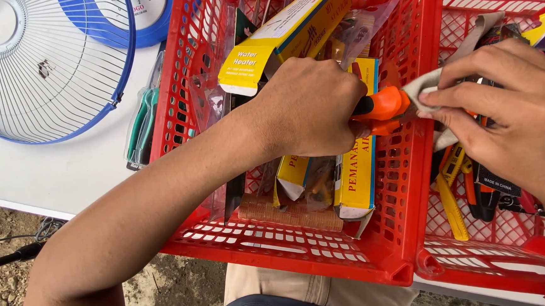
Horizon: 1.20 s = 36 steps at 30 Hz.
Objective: The person is cleaning various types of pliers and cutters using a white cloth, picking them from one red basket and placing them back after wiping.
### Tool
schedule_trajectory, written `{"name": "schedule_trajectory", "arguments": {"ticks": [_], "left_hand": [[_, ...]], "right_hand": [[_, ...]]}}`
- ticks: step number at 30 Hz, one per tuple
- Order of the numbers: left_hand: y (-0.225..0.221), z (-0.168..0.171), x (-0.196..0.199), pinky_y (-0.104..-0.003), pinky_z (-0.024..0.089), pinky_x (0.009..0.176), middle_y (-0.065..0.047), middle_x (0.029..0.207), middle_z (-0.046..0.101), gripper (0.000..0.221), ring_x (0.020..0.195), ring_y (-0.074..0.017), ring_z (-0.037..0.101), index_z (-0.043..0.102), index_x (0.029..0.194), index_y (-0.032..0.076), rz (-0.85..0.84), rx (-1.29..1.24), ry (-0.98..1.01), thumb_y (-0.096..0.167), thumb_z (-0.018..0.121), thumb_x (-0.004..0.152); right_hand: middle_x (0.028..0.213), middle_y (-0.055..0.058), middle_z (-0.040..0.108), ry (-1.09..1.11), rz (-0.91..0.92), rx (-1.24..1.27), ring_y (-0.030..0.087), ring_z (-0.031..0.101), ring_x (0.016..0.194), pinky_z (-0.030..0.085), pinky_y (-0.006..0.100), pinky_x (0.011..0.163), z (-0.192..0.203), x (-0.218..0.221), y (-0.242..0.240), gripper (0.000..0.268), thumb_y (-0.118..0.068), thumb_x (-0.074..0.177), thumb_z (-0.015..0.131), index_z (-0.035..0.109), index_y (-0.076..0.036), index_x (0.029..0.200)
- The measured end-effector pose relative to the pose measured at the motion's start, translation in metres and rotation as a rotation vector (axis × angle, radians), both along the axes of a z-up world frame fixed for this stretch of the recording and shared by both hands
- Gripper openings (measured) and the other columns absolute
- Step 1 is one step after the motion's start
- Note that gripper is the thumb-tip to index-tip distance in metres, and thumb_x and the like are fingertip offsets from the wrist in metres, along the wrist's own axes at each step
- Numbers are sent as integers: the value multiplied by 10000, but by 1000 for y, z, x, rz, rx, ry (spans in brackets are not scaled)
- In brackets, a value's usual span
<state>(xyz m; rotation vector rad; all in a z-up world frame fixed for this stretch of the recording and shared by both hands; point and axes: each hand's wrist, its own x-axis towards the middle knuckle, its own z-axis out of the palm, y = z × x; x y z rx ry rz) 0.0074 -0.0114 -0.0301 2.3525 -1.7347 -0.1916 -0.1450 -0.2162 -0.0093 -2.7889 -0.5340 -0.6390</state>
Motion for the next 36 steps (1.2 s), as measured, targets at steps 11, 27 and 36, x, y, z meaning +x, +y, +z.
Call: {"name": "schedule_trajectory", "arguments": {"ticks": [11, 27, 36], "left_hand": [[5, 3, 3, -586, 498, 523, -133, 721, 699, 575, 675, -438, 678, 675, 776, 83, 114, -52, 24, 633, 644, 942], [17, 82, -7, -322, 413, 524, -87, 474, 569, 536, 418, -180, 531, 461, 598, 108, 358, 4, 884, 505, 569, 942], [8, 69, -14, -322, 365, 438, -67, 461, 417, 524, 384, -174, 357, 332, 547, 148, 443, -208, 1525, 448, 538, 924]], "right_hand": [[1353, 315, 619, 35, -90, 219, 445, 596, 1315, 454, 520, 1194, 6, -19, -13, 119, 178, 1106, 706, 629, 126, 1179], [1534, 269, 387, -83, -345, 659, 373, 396, 1456, 331, 526, 1289, -14, -36, -4, 344, -156, 1289, 307, 352, 94, 1521], [1212, 140, 621, 74, -465, 702, 242, 627, 1080, 522, 354, 888, -1, -1, 5, 209, 81, 1105, 669, 542, -14, 1241]]}}
